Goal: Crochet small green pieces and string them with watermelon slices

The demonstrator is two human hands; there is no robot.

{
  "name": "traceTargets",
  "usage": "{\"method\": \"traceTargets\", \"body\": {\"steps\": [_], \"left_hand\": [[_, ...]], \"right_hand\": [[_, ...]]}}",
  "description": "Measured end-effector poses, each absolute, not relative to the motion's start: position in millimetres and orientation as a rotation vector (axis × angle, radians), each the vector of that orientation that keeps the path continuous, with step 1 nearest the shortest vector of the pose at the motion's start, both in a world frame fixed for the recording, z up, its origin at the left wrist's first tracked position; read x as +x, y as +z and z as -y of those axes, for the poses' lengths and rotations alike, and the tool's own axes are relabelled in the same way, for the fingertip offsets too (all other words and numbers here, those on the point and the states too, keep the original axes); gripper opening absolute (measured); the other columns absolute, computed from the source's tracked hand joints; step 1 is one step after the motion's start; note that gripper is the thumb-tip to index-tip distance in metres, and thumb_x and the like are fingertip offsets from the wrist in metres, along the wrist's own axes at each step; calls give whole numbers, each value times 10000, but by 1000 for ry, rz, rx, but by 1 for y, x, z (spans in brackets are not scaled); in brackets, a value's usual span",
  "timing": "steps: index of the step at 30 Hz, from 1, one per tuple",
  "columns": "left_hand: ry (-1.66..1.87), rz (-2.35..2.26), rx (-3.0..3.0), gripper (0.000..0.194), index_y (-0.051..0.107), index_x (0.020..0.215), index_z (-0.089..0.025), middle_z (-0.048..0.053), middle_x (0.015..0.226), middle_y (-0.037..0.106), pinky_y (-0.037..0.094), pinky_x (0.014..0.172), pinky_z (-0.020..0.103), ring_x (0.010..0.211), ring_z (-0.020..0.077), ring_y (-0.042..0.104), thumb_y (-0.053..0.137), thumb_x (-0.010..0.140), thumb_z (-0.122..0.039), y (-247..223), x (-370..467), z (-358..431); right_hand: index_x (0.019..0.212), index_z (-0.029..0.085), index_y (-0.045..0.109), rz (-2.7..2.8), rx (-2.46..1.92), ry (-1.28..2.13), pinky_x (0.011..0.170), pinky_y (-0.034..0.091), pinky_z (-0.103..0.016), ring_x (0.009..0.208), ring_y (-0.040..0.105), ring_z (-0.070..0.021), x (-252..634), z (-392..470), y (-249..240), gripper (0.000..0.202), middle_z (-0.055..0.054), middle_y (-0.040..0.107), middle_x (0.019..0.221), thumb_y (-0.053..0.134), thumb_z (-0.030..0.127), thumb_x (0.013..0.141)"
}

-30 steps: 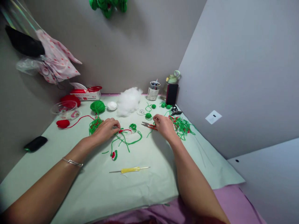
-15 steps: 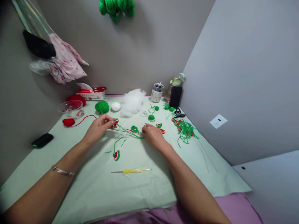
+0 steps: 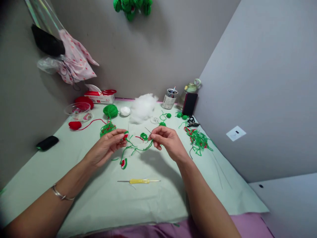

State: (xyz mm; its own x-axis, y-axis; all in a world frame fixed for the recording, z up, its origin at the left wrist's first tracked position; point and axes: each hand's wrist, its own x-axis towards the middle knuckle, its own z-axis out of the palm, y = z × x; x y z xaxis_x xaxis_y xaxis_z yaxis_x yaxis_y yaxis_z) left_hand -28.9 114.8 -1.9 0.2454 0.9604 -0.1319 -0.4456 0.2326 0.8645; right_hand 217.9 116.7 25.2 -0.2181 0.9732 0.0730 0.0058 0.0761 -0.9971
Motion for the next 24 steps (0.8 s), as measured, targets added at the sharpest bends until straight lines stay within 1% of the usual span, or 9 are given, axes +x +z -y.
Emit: {"method": "traceTargets", "body": {"steps": [3, 6, 9, 10, 14, 15, 17, 19, 24], "left_hand": [[1087, -792, 860, 246, 740, 964, -183, -11, 804, 680, 524, 724, 254, 681, 98, 618, 833, 762, -288, -2, -26, -110], [1087, -816, 925, 208, 735, 904, -193, -8, 849, 689, 519, 742, 264, 696, 103, 613, 835, 754, -296, -3, -21, -107], [1072, -825, 984, 165, 729, 873, -208, -9, 838, 678, 519, 746, 280, 710, 121, 617, 812, 778, -314, -4, -16, -104], [1070, -826, 990, 158, 732, 877, -210, -8, 838, 676, 519, 747, 282, 714, 125, 618, 805, 784, -316, -4, -15, -104], [1174, -806, 893, 165, 732, 888, -191, -7, 839, 663, 512, 725, 246, 704, 105, 593, 810, 774, -282, 1, -22, -108], [1218, -796, 854, 171, 729, 893, -187, -8, 858, 665, 506, 716, 227, 702, 93, 585, 814, 768, -267, 3, -25, -110], [1277, -764, 791, 185, 721, 908, -189, -12, 902, 671, 497, 708, 199, 709, 76, 578, 819, 759, -236, 6, -31, -113], [1281, -742, 768, 187, 717, 914, -196, -17, 893, 672, 498, 714, 197, 708, 74, 580, 820, 760, -225, 8, -34, -115], [1176, -756, 846, 182, 745, 946, -197, -11, 832, 663, 509, 719, 228, 692, 92, 588, 800, 809, -304, 2, -27, -109]], "right_hand": [[838, 208, 667, 1292, -1024, 1442, 420, 323, -225, 450, 449, -77, 209, -112, 25, 282, 13, 671, 669, 826, 418, 736], [826, 209, 681, 1299, -1026, 1410, 448, 347, -223, 494, 455, -81, 199, -108, 22, 271, 12, 660, 687, 826, 414, 725], [764, 203, 698, 1465, -1050, 1231, 510, 384, -236, 618, 497, -97, 189, -105, 16, 217, -43, 717, 941, 801, 394, 749], [763, 203, 705, 1527, -1076, 1179, 523, 389, -244, 629, 498, -102, 187, -104, 13, 204, -45, 716, 952, 788, 389, 762], [757, 197, 698, 1558, -1268, 882, 550, 387, -273, 568, 466, -118, 193, -112, 5, 170, 5, 620, 664, 732, 359, 793], [749, 195, 694, 1534, -1303, 768, 572, 395, -277, 590, 479, -123, 199, -116, 6, 161, -1, 628, 687, 725, 346, 792], [755, 191, 699, 1498, -1319, 631, 633, 430, -286, 683, 535, -140, 210, -122, 9, 148, -31, 678, 836, 728, 334, 781], [784, 193, 706, 1452, -1284, 697, 667, 451, -289, 735, 563, -150, 218, -126, 13, 161, -36, 688, 891, 744, 349, 767], [789, 204, 698, 1301, -1163, 990, 593, 407, -266, 620, 466, -117, 219, -125, 16, 188, 12, 603, 716, 781, 367, 744]]}}
